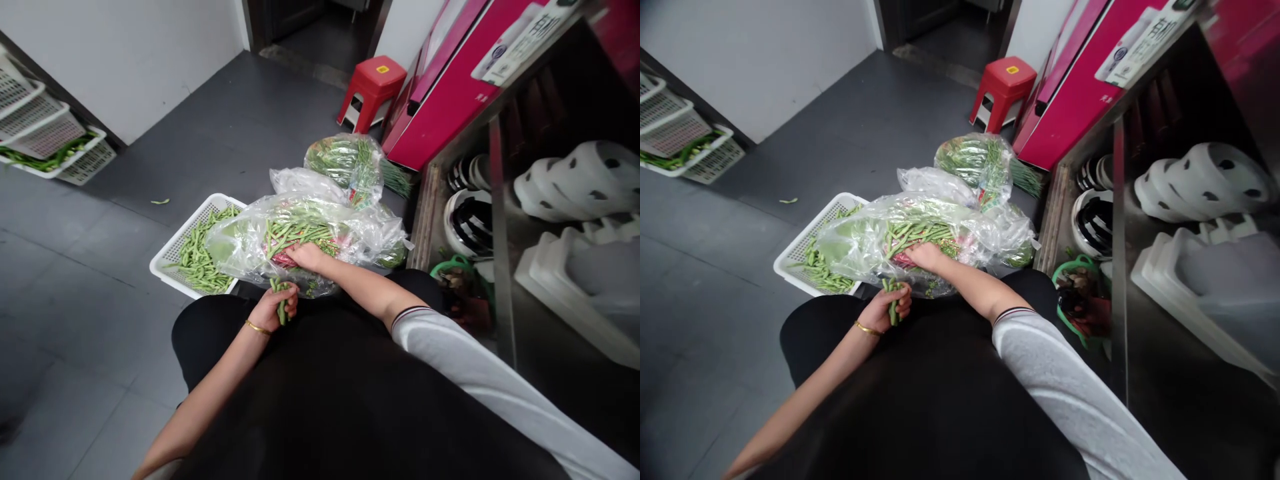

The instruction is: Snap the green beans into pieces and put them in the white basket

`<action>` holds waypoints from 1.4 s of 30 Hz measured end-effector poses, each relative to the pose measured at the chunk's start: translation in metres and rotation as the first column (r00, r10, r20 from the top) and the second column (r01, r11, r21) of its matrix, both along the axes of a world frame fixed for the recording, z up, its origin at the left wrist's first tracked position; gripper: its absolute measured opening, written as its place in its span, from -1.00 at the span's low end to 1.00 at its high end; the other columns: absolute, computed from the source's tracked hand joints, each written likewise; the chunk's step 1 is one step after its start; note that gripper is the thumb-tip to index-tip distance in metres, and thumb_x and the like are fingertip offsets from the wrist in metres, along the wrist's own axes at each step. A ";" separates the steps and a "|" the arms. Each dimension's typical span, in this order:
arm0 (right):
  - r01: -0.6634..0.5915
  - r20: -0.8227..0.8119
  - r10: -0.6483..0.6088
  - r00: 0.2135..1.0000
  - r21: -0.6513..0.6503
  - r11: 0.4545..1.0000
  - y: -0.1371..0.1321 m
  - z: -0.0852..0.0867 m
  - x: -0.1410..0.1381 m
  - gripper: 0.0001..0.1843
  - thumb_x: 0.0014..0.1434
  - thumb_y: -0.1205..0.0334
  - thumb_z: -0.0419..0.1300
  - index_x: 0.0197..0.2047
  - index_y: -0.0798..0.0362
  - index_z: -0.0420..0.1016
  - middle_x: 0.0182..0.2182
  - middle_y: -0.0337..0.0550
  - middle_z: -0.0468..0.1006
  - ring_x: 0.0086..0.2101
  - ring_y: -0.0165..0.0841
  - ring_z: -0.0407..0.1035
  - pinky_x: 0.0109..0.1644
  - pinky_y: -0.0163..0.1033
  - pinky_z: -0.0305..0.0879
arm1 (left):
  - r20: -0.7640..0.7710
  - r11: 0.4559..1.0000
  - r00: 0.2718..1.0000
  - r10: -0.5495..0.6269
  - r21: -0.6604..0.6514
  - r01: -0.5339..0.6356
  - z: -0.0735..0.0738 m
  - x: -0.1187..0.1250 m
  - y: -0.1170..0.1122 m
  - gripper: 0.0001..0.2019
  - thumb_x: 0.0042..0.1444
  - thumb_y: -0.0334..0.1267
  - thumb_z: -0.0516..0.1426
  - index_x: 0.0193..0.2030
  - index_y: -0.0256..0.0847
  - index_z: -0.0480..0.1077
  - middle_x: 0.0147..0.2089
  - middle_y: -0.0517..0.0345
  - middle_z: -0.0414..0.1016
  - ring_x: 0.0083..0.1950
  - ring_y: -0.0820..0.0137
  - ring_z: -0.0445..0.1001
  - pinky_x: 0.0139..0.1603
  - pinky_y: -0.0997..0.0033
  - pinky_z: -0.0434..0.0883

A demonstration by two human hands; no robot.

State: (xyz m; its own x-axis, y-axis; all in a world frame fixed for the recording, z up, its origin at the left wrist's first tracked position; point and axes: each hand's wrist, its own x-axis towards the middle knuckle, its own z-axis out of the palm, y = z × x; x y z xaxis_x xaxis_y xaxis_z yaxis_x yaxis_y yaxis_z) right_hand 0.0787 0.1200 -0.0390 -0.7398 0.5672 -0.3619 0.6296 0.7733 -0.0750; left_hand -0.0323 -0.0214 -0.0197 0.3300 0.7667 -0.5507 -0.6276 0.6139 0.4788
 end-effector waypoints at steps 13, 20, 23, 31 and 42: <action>0.329 -0.666 -0.573 0.477 -0.469 0.819 -0.123 0.046 0.087 -0.88 0.22 0.18 0.01 -0.31 0.04 0.24 -0.45 -0.20 0.49 -0.44 -0.41 0.41 -0.33 -0.34 0.27 | -0.100 0.987 0.983 0.155 0.048 -0.151 0.011 0.035 0.017 -0.79 -0.14 -0.30 0.31 -0.43 -0.36 0.40 -0.58 0.20 0.38 -0.62 0.58 0.30 -0.61 0.59 0.31; 0.165 -0.203 -0.386 0.900 -0.661 0.732 -0.116 0.047 0.109 -0.89 -0.05 0.36 0.25 -0.53 0.10 0.37 -0.62 -0.28 0.43 -0.56 -0.47 0.31 -0.47 -0.41 0.16 | -0.270 0.939 0.957 0.106 0.343 -0.008 0.044 0.035 0.017 -0.74 -0.15 -0.27 0.30 -0.32 -0.36 0.42 -0.58 0.15 0.43 -0.67 0.57 0.24 -0.66 0.56 0.24; 0.132 -0.293 -0.574 0.765 -0.801 0.585 -0.101 0.060 0.114 -0.77 0.02 0.09 0.24 -0.34 0.10 0.45 -0.55 -0.29 0.46 -0.58 -0.51 0.29 -0.53 -0.43 0.16 | -0.318 0.936 0.947 -0.041 0.319 0.147 0.053 0.029 0.008 -0.69 -0.17 -0.25 0.30 -0.27 -0.38 0.45 -0.54 0.07 0.47 -0.70 0.59 0.21 -0.69 0.56 0.21; 0.295 -0.624 -0.586 0.517 -0.512 0.807 -0.094 0.079 0.075 -0.73 0.21 0.06 0.03 -0.34 0.12 0.32 -0.48 -0.15 0.43 -0.44 -0.39 0.34 -0.37 -0.33 0.27 | -0.260 0.979 0.961 -0.095 0.150 0.137 0.047 0.029 -0.003 -0.76 -0.19 -0.24 0.27 -0.41 -0.39 0.45 -0.64 0.11 0.41 -0.75 0.59 0.16 -0.75 0.57 0.11; 0.132 -0.303 -0.574 0.761 -0.793 0.594 -0.108 0.059 0.068 -0.76 0.20 0.06 0.07 -0.35 0.07 0.35 -0.69 -0.36 0.36 -0.65 -0.46 0.32 -0.53 -0.39 0.21 | -0.245 0.979 0.952 0.183 0.138 -0.153 0.030 0.026 0.005 -0.71 -0.27 -0.24 0.35 -0.49 -0.29 0.33 -0.58 0.25 0.35 -0.57 0.53 0.34 -0.57 0.55 0.30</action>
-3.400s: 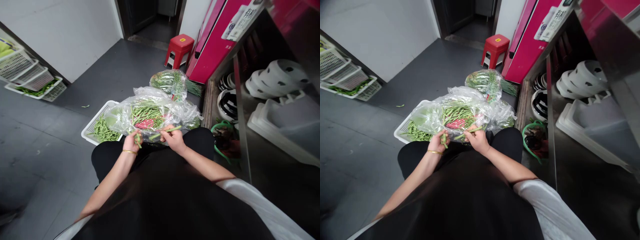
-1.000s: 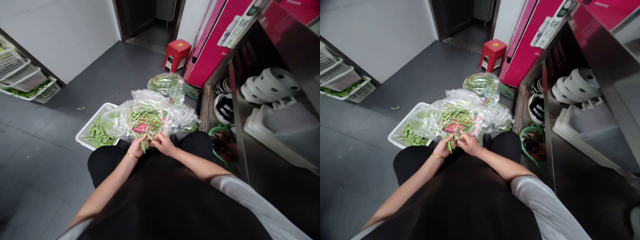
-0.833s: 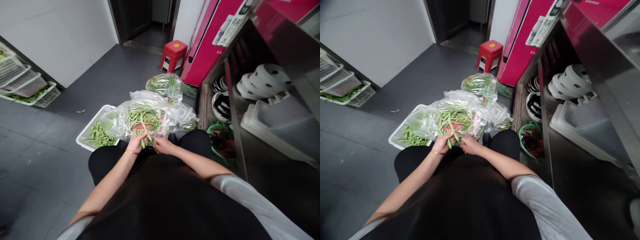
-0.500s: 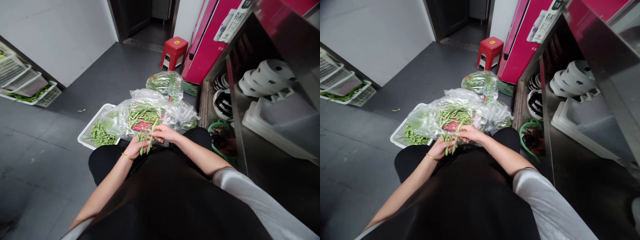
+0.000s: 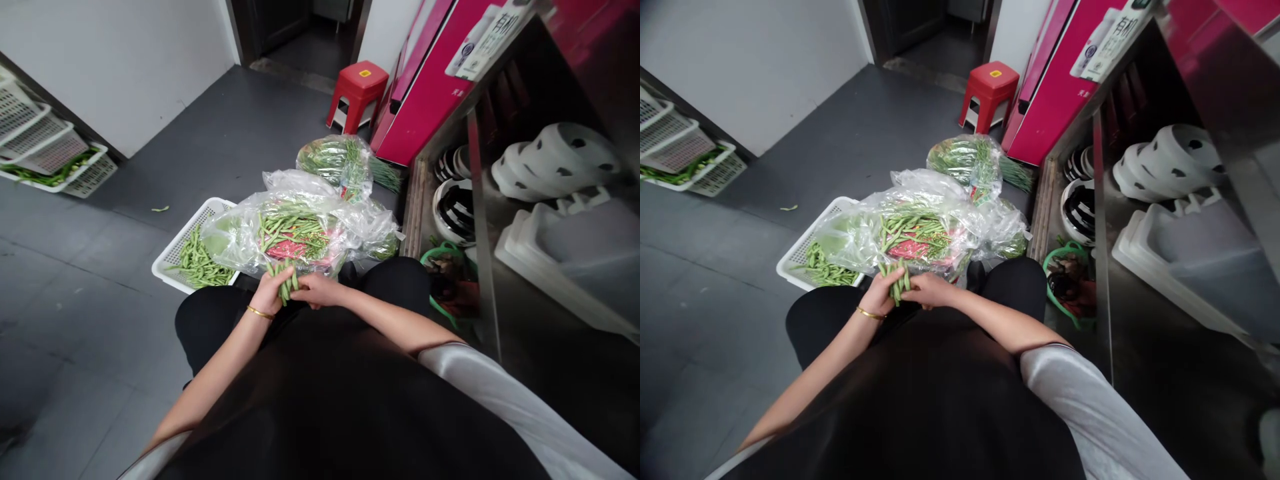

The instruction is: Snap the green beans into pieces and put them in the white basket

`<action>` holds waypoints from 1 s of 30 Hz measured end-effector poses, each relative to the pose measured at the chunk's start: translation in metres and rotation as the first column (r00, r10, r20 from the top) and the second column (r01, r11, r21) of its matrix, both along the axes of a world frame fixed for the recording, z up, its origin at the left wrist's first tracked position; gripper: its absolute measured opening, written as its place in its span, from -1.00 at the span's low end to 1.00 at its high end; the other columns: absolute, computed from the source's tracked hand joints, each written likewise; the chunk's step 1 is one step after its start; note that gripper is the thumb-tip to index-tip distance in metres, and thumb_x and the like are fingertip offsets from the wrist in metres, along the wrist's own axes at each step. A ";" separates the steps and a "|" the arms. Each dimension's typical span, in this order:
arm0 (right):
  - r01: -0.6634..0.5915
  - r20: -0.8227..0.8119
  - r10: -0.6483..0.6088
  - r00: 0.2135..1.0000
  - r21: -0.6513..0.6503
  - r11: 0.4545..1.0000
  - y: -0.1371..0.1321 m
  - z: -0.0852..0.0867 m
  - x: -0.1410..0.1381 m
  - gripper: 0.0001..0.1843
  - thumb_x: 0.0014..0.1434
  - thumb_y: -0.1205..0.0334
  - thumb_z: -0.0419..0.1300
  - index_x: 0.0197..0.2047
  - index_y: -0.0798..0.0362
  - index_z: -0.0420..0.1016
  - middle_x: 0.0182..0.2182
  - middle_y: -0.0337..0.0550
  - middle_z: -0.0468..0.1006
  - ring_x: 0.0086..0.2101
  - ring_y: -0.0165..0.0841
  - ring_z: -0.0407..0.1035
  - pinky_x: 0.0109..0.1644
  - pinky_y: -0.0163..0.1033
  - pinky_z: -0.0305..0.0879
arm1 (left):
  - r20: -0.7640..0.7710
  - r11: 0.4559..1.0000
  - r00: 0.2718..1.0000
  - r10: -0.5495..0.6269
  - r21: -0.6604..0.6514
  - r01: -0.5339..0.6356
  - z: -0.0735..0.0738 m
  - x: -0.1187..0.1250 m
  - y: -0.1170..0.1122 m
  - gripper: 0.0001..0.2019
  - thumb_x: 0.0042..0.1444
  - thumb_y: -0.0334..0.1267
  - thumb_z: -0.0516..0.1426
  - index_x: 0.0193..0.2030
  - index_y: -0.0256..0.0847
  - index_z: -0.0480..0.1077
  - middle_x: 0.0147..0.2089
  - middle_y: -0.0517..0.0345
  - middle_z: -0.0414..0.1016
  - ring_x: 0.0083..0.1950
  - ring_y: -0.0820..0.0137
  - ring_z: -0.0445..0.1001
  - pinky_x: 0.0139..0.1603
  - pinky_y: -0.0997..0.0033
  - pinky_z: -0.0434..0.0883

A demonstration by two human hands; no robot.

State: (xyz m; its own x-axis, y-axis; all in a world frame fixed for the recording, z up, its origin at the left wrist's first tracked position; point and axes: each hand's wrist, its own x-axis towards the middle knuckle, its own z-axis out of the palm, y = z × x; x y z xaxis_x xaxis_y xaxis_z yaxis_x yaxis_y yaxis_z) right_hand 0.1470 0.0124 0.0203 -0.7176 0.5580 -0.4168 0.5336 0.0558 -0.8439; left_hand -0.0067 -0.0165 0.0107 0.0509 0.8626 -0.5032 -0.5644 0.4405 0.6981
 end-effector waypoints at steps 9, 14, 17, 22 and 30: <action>-0.273 0.303 0.093 0.948 0.631 0.726 0.022 0.042 0.021 -0.72 0.27 0.13 0.02 -0.10 0.14 0.39 -0.20 0.05 0.51 -0.22 -0.25 0.42 -0.18 -0.21 0.25 | -0.419 0.915 0.843 -0.338 0.063 0.399 0.004 -0.007 -0.003 -0.74 -0.34 -0.25 0.37 -0.53 -0.34 0.43 -0.62 0.22 0.38 -0.64 0.57 0.23 -0.64 0.56 0.18; -0.192 0.149 0.152 0.977 0.306 0.933 0.031 0.027 0.023 -0.79 0.23 0.17 0.07 -0.27 0.14 0.40 -0.51 -0.16 0.51 -0.44 -0.36 0.44 -0.32 -0.29 0.30 | -0.481 0.901 0.801 -0.356 0.051 0.431 0.006 -0.002 -0.008 -0.73 -0.26 -0.19 0.34 -0.52 -0.33 0.41 -0.59 0.19 0.43 -0.60 0.54 0.28 -0.57 0.53 0.23; -0.053 -0.041 0.045 0.998 -0.213 0.976 0.033 0.007 0.025 -0.72 0.23 0.08 0.03 -0.33 0.14 0.36 -0.70 -0.32 0.39 -0.65 -0.45 0.36 -0.51 -0.37 0.29 | -0.495 0.876 0.787 -0.368 0.100 0.473 0.008 -0.001 -0.011 -0.74 -0.21 -0.20 0.32 -0.43 -0.30 0.40 -0.53 0.17 0.48 -0.55 0.49 0.36 -0.50 0.50 0.30; -0.243 -0.113 0.215 0.970 -0.494 0.835 0.025 0.001 0.031 -0.73 0.23 0.16 -0.01 -0.37 0.16 0.35 -0.74 -0.34 0.36 -0.68 -0.48 0.33 -0.55 -0.40 0.27 | -0.404 0.800 0.773 -0.489 0.145 0.582 0.011 -0.006 -0.010 -0.75 -0.21 -0.25 0.32 -0.42 -0.27 0.37 -0.50 0.16 0.49 -0.52 0.44 0.41 -0.46 0.47 0.34; 0.118 -0.139 -0.095 0.986 0.162 0.980 0.024 0.003 0.003 -0.69 0.22 0.24 0.01 -0.56 0.09 0.23 -0.64 -0.27 0.38 -0.54 -0.47 0.31 -0.37 -0.35 0.23 | -0.390 0.916 0.874 -0.290 0.151 0.371 -0.005 -0.009 0.003 -0.73 -0.13 -0.21 0.29 -0.36 -0.26 0.31 -0.49 0.20 0.42 -0.47 0.47 0.37 -0.40 0.47 0.32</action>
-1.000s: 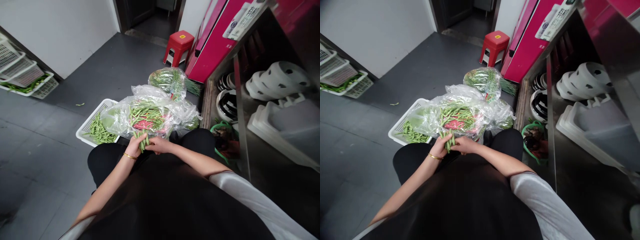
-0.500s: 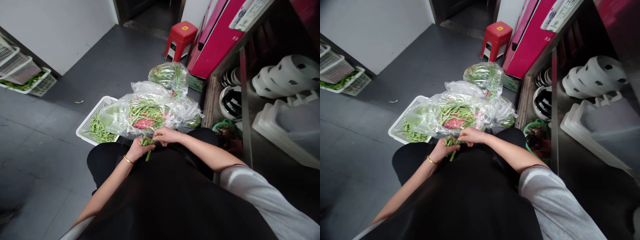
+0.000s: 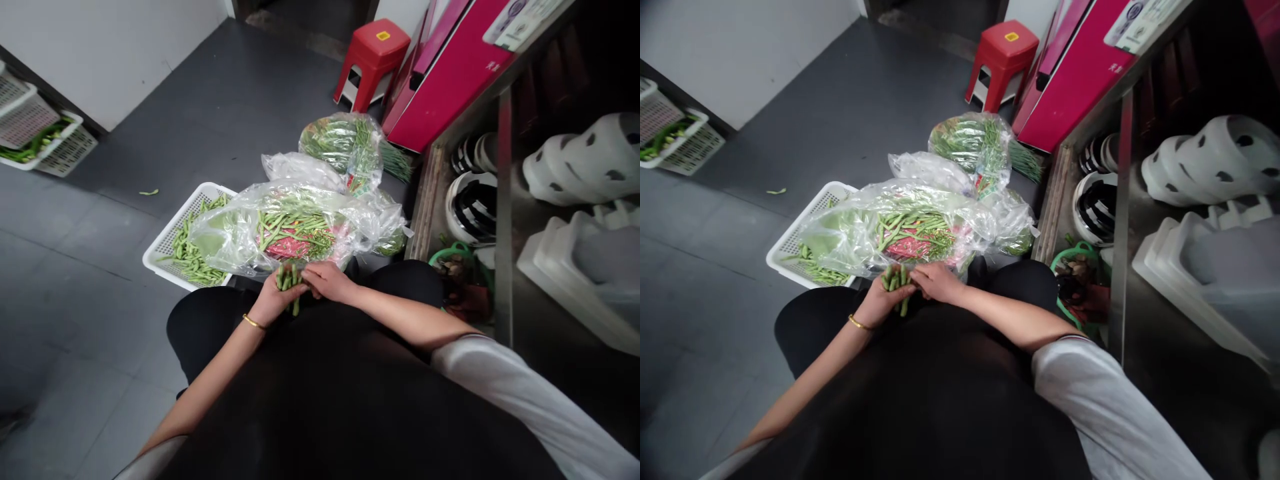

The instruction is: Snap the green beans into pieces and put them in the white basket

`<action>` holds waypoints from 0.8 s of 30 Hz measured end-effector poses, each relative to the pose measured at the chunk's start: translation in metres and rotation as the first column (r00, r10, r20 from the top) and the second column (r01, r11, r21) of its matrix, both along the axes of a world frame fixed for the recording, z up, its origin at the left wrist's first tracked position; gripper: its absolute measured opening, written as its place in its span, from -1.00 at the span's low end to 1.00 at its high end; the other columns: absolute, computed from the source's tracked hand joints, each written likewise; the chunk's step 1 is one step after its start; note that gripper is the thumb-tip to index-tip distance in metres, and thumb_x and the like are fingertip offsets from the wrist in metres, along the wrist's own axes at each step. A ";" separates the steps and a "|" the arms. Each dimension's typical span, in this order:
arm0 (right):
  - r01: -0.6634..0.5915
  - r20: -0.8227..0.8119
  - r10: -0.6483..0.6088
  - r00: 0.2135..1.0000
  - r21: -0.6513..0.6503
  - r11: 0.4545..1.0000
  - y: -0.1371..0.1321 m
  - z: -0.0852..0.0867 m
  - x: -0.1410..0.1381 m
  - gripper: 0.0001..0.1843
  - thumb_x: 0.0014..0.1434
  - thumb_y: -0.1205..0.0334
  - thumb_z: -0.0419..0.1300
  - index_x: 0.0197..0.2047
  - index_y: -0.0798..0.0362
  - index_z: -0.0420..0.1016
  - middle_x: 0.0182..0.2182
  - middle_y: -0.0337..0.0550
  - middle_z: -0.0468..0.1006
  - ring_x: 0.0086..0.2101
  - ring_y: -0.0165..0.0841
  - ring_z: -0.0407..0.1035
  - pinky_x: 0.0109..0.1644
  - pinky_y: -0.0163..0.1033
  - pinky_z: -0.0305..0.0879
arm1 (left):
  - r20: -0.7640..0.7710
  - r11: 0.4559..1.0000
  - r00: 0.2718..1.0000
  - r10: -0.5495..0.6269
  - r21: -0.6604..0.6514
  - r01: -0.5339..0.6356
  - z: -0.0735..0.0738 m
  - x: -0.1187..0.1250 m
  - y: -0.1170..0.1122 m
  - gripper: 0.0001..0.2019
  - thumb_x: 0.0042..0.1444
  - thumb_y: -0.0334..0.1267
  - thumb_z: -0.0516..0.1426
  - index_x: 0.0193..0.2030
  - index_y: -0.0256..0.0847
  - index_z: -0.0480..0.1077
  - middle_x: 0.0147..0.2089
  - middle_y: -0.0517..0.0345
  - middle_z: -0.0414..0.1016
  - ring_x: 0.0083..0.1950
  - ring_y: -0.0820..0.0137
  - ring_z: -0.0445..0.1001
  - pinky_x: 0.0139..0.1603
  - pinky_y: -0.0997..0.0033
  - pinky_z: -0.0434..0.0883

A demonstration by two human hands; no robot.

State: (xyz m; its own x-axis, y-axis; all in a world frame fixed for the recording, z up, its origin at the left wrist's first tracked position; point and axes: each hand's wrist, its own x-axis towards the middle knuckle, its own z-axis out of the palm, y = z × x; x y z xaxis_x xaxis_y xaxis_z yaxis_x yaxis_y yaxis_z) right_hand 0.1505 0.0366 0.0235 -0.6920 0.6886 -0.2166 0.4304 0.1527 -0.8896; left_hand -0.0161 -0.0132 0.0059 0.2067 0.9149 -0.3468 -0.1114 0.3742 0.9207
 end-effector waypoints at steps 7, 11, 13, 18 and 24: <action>0.439 0.110 -0.573 0.812 -0.763 0.474 -0.010 -0.048 -0.036 -0.72 0.17 0.15 0.03 -0.53 0.04 0.12 -0.77 -0.47 0.10 -0.80 -0.57 0.00 -0.74 -0.43 0.07 | -0.325 0.988 0.941 0.090 0.148 -0.044 -0.018 -0.002 0.011 -0.72 -0.22 -0.31 0.30 -0.42 -0.21 0.25 -0.52 0.33 0.26 -0.49 0.52 0.23 -0.43 0.52 0.25; -0.062 -0.148 -0.115 0.982 -0.834 0.549 -0.011 -0.025 -0.001 -0.60 0.13 0.04 0.08 -0.61 0.03 0.07 -0.79 -0.50 -0.01 -0.80 -0.60 -0.10 -0.74 -0.43 0.03 | -0.031 0.979 0.981 -0.194 0.058 0.196 -0.010 -0.025 0.008 -0.72 -0.22 -0.33 0.31 -0.35 -0.25 0.35 -0.45 0.26 0.32 -0.46 0.52 0.30 -0.43 0.52 0.28; -0.287 -0.127 0.278 0.952 -0.690 0.664 0.001 -0.011 0.014 -0.63 0.08 -0.02 0.16 -0.54 0.09 0.26 -0.74 -0.41 0.21 -0.74 -0.56 0.10 -0.64 -0.40 0.17 | 0.149 0.994 0.983 -0.107 -0.012 0.110 -0.007 -0.031 0.006 -0.67 -0.17 -0.31 0.30 -0.22 -0.25 0.37 -0.45 0.25 0.33 -0.49 0.52 0.32 -0.47 0.52 0.29; -0.155 0.662 0.043 0.749 0.111 0.982 0.053 -0.006 0.011 -0.62 0.15 0.03 0.19 -0.11 0.16 0.43 -0.23 -0.08 0.50 -0.26 -0.33 0.42 -0.19 -0.24 0.36 | 0.331 0.975 0.933 0.139 -0.212 -0.070 -0.006 -0.022 -0.001 -0.69 -0.23 -0.34 0.33 -0.33 -0.28 0.33 -0.48 0.21 0.38 -0.46 0.40 0.45 -0.46 0.46 0.38; -0.110 0.707 -0.155 0.690 0.315 0.943 0.074 -0.012 -0.004 -0.66 0.26 0.13 0.08 0.01 0.16 0.38 -0.04 0.02 0.41 -0.10 -0.26 0.37 -0.04 -0.08 0.34 | 0.347 0.909 0.882 0.319 -0.376 -0.181 -0.006 -0.014 -0.012 -0.71 -0.22 -0.35 0.33 -0.38 -0.30 0.31 -0.61 0.26 0.35 -0.65 0.55 0.30 -0.62 0.56 0.28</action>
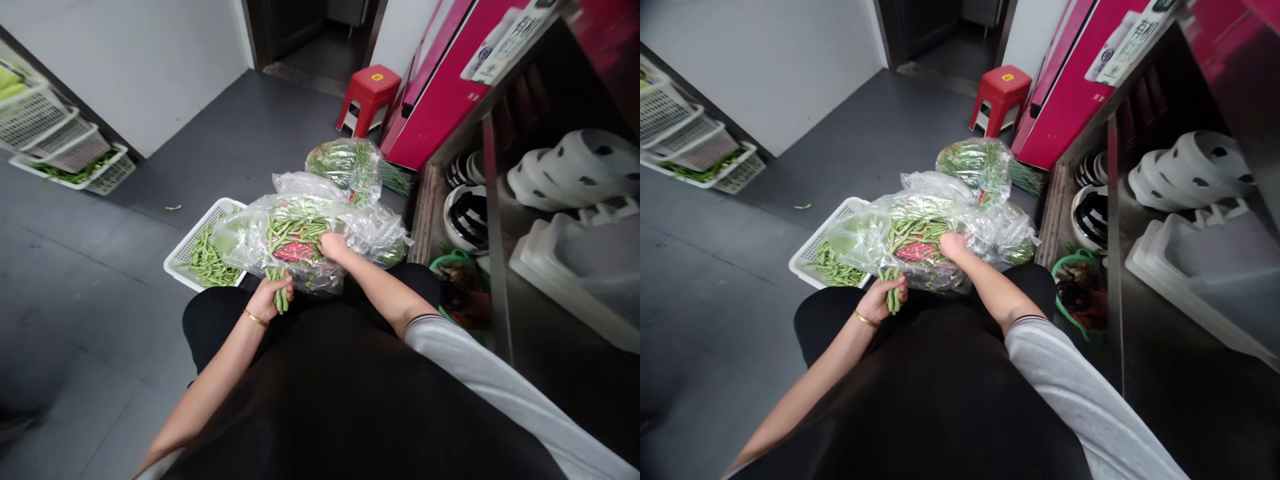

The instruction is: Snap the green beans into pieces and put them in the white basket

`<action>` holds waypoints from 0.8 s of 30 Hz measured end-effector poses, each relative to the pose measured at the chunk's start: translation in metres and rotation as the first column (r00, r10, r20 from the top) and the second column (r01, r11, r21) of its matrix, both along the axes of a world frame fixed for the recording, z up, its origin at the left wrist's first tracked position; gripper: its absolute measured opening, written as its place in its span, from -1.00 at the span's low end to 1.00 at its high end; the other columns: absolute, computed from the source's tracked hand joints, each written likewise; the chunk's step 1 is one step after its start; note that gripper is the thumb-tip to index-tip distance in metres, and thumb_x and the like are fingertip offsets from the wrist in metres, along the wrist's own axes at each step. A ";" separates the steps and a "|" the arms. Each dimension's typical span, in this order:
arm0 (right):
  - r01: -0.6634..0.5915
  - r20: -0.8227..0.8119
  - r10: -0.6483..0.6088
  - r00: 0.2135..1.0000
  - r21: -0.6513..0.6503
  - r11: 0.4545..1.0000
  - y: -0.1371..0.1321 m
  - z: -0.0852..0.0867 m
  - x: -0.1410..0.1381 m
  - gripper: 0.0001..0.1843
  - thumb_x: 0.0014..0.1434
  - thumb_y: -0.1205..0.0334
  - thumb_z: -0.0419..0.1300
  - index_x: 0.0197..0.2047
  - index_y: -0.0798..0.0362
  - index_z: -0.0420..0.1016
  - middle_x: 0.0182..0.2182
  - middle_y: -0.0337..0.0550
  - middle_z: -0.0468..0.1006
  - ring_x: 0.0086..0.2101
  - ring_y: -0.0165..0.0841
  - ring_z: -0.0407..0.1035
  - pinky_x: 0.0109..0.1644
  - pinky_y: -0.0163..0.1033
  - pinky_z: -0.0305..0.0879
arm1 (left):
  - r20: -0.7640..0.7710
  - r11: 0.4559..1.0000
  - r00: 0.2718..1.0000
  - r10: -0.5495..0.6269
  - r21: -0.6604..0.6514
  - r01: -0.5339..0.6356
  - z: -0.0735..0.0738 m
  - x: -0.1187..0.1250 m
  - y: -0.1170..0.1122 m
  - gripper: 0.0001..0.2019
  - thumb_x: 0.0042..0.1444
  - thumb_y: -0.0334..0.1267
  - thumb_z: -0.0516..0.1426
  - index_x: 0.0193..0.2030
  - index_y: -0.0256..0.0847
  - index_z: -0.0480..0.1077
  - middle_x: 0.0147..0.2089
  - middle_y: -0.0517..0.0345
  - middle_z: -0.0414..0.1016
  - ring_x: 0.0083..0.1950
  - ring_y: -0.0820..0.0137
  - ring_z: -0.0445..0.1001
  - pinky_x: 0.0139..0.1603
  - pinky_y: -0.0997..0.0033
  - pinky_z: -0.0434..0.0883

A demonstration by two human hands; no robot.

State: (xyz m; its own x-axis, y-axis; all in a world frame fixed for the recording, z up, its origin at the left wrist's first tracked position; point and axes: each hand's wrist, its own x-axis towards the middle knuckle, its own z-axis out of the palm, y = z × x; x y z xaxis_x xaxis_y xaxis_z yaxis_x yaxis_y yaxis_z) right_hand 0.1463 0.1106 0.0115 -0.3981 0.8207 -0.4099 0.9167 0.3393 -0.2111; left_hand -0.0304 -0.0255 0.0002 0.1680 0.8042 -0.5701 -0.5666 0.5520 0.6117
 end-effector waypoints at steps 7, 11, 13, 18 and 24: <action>-0.160 -0.092 0.185 0.978 0.227 0.961 -0.060 0.001 0.009 -0.54 0.31 0.01 -0.10 -0.14 0.14 0.51 -0.23 0.08 0.55 -0.23 -0.25 0.44 -0.17 -0.25 0.26 | -0.177 0.983 0.974 0.143 -0.089 -0.160 -0.012 0.024 0.026 -0.76 -0.19 -0.35 0.32 -0.40 -0.40 0.38 -0.61 0.14 0.41 -0.68 0.52 0.32 -0.67 0.52 0.31; -0.181 -0.241 0.240 0.941 0.242 0.953 -0.095 -0.002 0.014 -0.58 0.30 0.04 -0.03 -0.17 0.16 0.52 -0.24 0.06 0.56 -0.22 -0.28 0.42 -0.13 -0.27 0.21 | -0.199 0.985 0.966 0.166 -0.007 -0.170 -0.012 0.038 0.041 -0.76 -0.21 -0.35 0.33 -0.41 -0.39 0.40 -0.58 0.14 0.45 -0.69 0.56 0.30 -0.68 0.57 0.28; -0.126 -0.330 0.183 0.926 0.187 0.974 -0.101 -0.003 0.019 -0.64 0.29 0.10 0.01 -0.25 0.15 0.54 -0.30 0.01 0.57 -0.23 -0.31 0.42 -0.14 -0.29 0.20 | -0.211 0.988 0.967 0.146 0.087 -0.130 -0.007 0.037 0.040 -0.71 -0.22 -0.33 0.34 -0.33 -0.39 0.43 -0.53 0.13 0.49 -0.67 0.57 0.31 -0.68 0.59 0.27; -0.045 -0.461 0.059 0.885 0.041 0.998 -0.101 0.004 0.026 -0.67 0.23 0.17 0.08 -0.48 0.13 0.51 -0.48 -0.09 0.53 -0.36 -0.35 0.40 -0.21 -0.30 0.21 | -0.221 0.968 0.961 0.165 0.223 -0.115 0.003 0.031 0.023 -0.67 -0.22 -0.28 0.34 -0.27 -0.35 0.45 -0.42 0.09 0.53 -0.61 0.59 0.34 -0.61 0.61 0.30; 0.130 -0.887 -0.227 0.403 -0.190 0.973 -0.107 0.047 0.021 -0.50 0.31 -0.02 -0.15 -0.45 0.11 0.39 -0.59 -0.20 0.43 -0.53 -0.45 0.34 -0.34 -0.33 0.29 | -0.092 0.973 0.973 0.212 0.112 -0.202 -0.003 0.032 0.013 -0.70 -0.24 -0.30 0.33 -0.32 -0.35 0.44 -0.53 0.18 0.45 -0.63 0.58 0.31 -0.62 0.58 0.29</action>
